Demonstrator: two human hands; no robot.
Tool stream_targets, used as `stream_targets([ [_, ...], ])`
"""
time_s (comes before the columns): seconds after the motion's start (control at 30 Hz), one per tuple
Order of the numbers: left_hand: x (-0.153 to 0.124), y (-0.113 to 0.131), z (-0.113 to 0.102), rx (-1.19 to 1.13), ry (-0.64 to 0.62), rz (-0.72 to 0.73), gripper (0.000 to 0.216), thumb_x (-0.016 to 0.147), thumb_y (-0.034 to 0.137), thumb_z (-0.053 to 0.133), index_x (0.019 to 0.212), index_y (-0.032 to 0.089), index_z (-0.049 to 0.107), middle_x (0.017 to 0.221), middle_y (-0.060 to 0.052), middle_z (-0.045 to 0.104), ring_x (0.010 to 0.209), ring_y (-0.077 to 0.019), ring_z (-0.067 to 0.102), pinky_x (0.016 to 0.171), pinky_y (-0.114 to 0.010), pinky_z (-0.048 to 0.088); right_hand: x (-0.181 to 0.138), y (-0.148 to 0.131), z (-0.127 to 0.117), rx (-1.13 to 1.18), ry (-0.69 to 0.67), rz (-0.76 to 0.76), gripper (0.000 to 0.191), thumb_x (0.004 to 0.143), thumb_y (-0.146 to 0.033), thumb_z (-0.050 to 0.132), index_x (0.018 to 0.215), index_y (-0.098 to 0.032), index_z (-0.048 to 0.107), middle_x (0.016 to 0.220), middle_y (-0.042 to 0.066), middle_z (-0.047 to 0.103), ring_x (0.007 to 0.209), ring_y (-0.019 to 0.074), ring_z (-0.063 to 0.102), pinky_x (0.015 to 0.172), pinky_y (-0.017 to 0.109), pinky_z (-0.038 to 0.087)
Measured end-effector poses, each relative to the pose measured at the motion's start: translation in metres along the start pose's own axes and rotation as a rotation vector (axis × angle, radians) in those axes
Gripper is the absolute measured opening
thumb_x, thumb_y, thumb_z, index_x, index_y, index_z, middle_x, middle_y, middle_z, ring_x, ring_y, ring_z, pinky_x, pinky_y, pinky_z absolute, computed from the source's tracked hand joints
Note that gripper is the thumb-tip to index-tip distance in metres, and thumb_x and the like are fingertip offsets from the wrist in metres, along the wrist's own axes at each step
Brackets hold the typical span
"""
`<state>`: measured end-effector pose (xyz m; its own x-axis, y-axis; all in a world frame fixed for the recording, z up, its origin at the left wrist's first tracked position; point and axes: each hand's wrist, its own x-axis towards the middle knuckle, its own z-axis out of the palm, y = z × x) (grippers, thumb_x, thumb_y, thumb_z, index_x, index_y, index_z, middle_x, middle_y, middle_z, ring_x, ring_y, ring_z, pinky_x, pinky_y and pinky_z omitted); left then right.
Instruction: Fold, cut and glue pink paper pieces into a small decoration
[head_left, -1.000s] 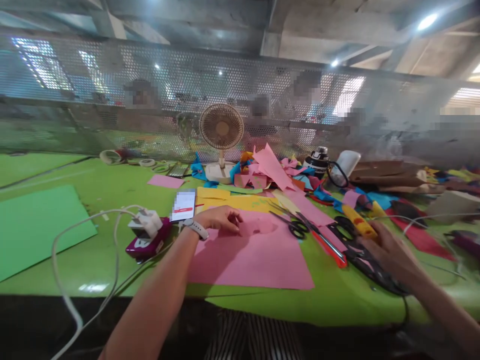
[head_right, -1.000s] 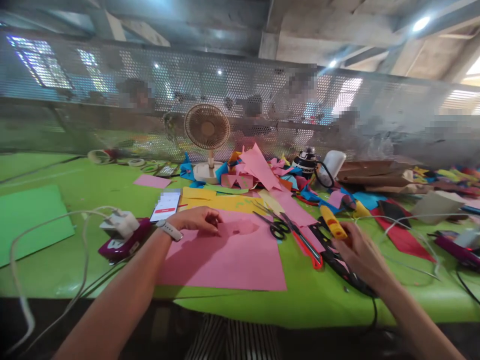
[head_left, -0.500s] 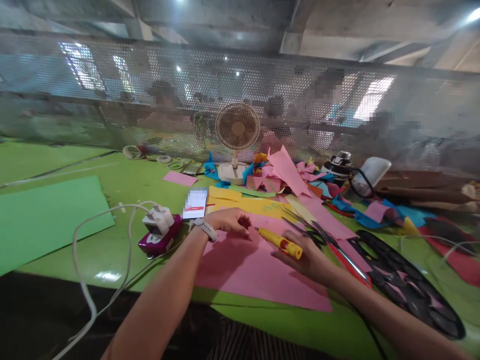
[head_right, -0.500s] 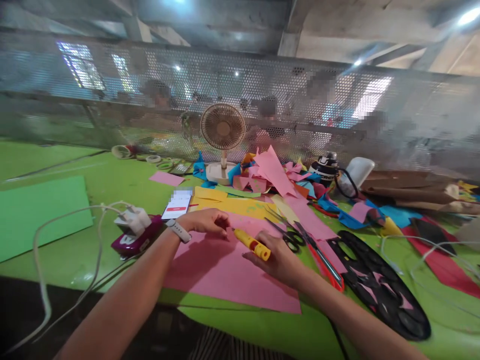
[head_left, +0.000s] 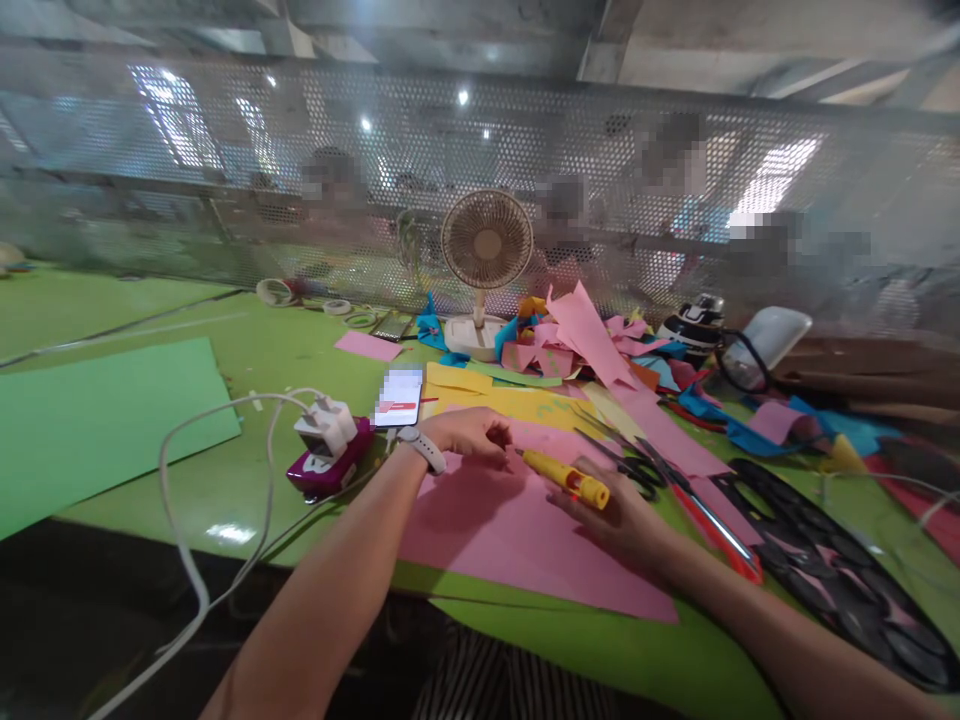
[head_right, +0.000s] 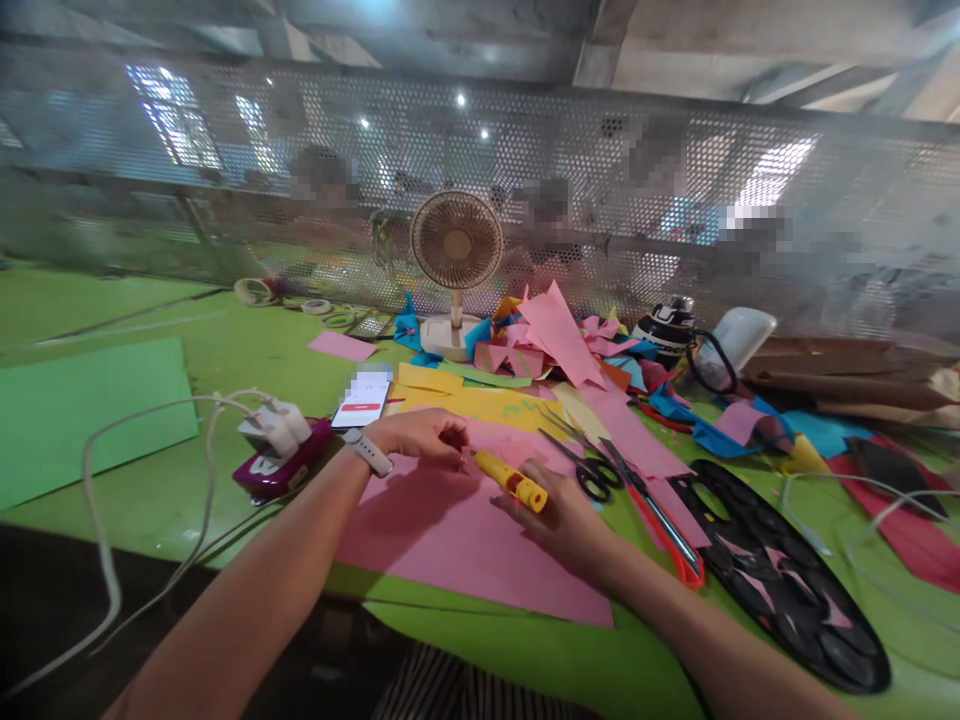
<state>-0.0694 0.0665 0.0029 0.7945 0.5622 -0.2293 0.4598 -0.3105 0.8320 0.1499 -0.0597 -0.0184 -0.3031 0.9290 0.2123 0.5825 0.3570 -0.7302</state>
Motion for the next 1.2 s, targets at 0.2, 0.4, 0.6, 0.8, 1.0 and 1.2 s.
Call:
stream_targets([
  [0.2, -0.0011, 0.0021, 0.0006, -0.041, -0.005, 0.007, 0.019, 0.061, 0.024, 0.068, 0.075, 0.015, 0.059, 0.071, -0.002, 0.066, 0.069, -0.0162, 0.058, 0.061, -0.026, 0.039, 0.0005, 0.0023, 0.0017, 0.043, -0.025, 0.025, 0.022, 0.082, -0.042, 0.054, 0.079, -0.020, 0.049, 0.074, 0.001, 0.052, 0.059, 0.0121, 0.049, 0.042, 0.021, 0.040],
  [0.4, -0.0010, 0.0019, 0.0007, -0.006, -0.001, 0.006, 0.018, 0.062, 0.024, 0.067, 0.076, 0.015, 0.058, 0.072, -0.002, 0.066, 0.067, -0.0156, 0.058, 0.059, -0.025, 0.037, 0.0008, 0.0038, 0.0041, 0.109, -0.007, 0.051, 0.025, 0.081, -0.044, 0.055, 0.079, -0.020, 0.049, 0.074, 0.000, 0.050, 0.060, 0.0118, 0.050, 0.040, 0.019, 0.043],
  [0.6, 0.0002, -0.0004, -0.0002, 0.021, -0.015, 0.010, 0.016, 0.063, 0.023, 0.065, 0.076, 0.016, 0.058, 0.073, -0.002, 0.066, 0.067, -0.0156, 0.058, 0.058, -0.025, 0.037, 0.0006, 0.0056, 0.0074, 0.191, -0.006, 0.095, 0.030, 0.077, -0.049, 0.057, 0.081, -0.020, 0.050, 0.072, -0.001, 0.048, 0.057, 0.0111, 0.049, 0.039, 0.019, 0.046],
  [0.8, 0.0008, -0.0009, -0.0007, 0.047, -0.013, 0.023, 0.015, 0.064, 0.022, 0.063, 0.076, 0.015, 0.057, 0.074, -0.004, 0.067, 0.067, -0.0165, 0.058, 0.056, -0.025, 0.037, 0.0001, 0.0037, 0.0085, 0.249, -0.022, 0.142, 0.031, 0.077, -0.049, 0.057, 0.085, -0.020, 0.051, 0.078, 0.000, 0.050, 0.060, 0.0111, 0.051, 0.042, 0.020, 0.049],
  [1.0, 0.0004, 0.0001, 0.0001, 0.037, -0.014, 0.027, 0.014, 0.065, 0.021, 0.063, 0.075, 0.015, 0.057, 0.072, -0.003, 0.067, 0.067, -0.0163, 0.059, 0.056, -0.025, 0.037, 0.0006, 0.0036, 0.0086, 0.251, -0.014, 0.139, 0.029, 0.077, -0.047, 0.058, 0.085, -0.020, 0.051, 0.079, 0.000, 0.050, 0.060, 0.0109, 0.050, 0.041, 0.019, 0.047],
  [1.2, -0.0018, 0.0027, -0.0012, 0.010, -0.009, 0.024, 0.014, 0.067, 0.023, 0.066, 0.076, 0.015, 0.059, 0.071, -0.003, 0.066, 0.065, -0.0143, 0.058, 0.057, -0.024, 0.039, -0.0011, 0.0068, 0.0089, 0.275, 0.018, 0.154, 0.030, 0.075, -0.047, 0.060, 0.084, -0.020, 0.053, 0.075, 0.000, 0.052, 0.057, 0.0109, 0.048, 0.039, 0.019, 0.043],
])
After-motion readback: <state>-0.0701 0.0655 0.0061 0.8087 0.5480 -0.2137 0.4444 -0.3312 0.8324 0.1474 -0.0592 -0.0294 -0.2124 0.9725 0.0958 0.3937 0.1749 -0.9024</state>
